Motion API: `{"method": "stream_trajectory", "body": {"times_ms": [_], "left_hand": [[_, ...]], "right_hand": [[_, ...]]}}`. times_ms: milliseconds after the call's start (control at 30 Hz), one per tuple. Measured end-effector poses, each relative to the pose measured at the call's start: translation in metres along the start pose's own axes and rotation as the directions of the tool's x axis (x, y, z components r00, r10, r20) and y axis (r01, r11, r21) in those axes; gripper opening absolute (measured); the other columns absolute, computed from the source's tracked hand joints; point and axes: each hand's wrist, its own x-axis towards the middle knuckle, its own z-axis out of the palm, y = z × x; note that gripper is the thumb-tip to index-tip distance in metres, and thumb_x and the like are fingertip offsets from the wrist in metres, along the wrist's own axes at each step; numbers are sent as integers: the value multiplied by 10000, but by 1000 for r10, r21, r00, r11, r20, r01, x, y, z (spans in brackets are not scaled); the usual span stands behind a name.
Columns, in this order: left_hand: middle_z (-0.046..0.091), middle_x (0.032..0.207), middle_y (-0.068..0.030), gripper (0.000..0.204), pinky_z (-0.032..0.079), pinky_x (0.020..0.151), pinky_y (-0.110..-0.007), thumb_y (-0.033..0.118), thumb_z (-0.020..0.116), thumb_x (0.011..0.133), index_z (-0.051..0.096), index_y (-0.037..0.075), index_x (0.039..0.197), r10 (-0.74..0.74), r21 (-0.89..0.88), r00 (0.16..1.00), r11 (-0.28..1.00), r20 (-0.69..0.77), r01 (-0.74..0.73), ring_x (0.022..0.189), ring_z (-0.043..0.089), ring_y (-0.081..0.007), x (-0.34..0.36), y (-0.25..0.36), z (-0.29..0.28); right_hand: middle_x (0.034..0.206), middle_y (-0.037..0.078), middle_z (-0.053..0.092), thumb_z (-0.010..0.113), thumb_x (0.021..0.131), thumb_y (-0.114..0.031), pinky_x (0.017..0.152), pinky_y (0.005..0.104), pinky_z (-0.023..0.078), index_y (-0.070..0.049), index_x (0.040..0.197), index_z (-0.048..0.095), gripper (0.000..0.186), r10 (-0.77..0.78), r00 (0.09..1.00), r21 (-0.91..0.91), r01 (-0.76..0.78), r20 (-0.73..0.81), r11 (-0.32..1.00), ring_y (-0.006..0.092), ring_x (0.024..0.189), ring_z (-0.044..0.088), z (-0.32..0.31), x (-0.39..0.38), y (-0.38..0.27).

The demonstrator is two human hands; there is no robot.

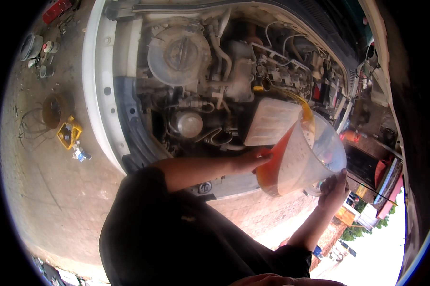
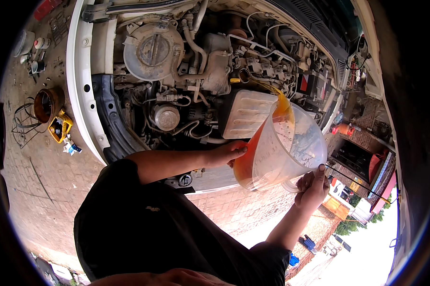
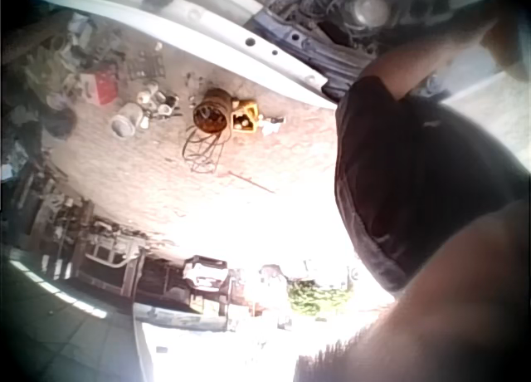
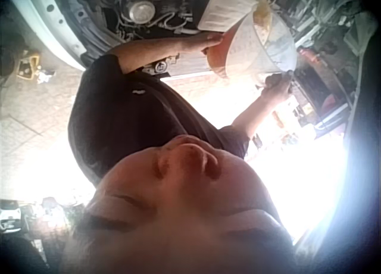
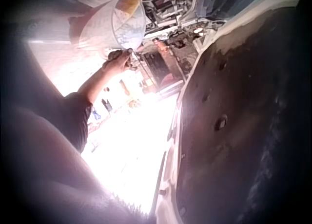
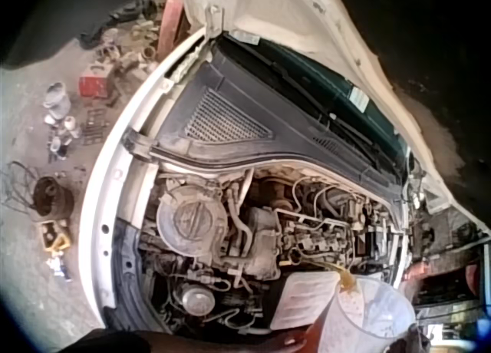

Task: The person operates a hydraulic car lift to raise a white sedan. They then walk to the front of the vehicle, pick up a container of used oil, and pour it into the engine compartment. Finally, they use a dipstick to check the oil level.

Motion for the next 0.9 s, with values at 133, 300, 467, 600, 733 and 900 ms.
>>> {"method": "stream_trajectory", "body": {"times_ms": [133,300,467,600,733,900], "left_hand": [[558,1097,-29,609,480,736,-273,575,402,971,389,118,1373,12,-13,1000,1000,-5,-12,864,531,-102,1,-1,1],[551,1086,-24,602,475,736,-269,565,398,977,380,117,1379,12,-33,1000,999,6,-12,857,521,-95,1,0,2],[545,1108,-22,609,471,745,-264,564,401,976,370,117,1389,-3,-13,1000,1000,13,3,863,516,-93,-1,4,2],[544,1116,-23,618,471,748,-266,567,402,975,364,116,1395,-1,-9,1000,1000,18,1,868,514,-93,-1,4,2],[543,1113,-26,623,471,747,-267,569,402,974,362,111,1395,16,-46,1000,999,21,-15,864,513,-94,-1,2,3],[542,1097,-27,628,471,738,-265,570,406,972,365,107,1394,32,-41,999,999,13,-32,847,512,-91,-1,2,3]], "right_hand": [[439,-9,361,593,961,-280,336,251,237,-117,593,439,430,10,1000,-8,-10,-8,1000,83,340,292,-1,1,0],[442,-13,363,595,959,-278,338,250,245,-116,599,450,421,13,1000,-12,-13,-8,1000,81,342,293,-4,1,0],[445,-18,356,598,957,-279,339,247,246,-108,629,468,392,19,999,-17,-19,-31,1000,78,344,287,-2,1,-1],[447,-19,352,595,959,-282,338,245,240,-106,644,471,381,10,1000,-20,-10,-20,1000,75,345,281,-2,1,-1],[448,-21,350,591,962,-277,335,244,229,-108,646,468,379,15,1000,-22,-15,-7,1000,72,347,278,-2,1,-3],[449,-24,349,596,960,-277,334,243,221,-112,646,463,379,3,1000,-30,-3,-6,1000,69,347,276,0,1,-3]]}}
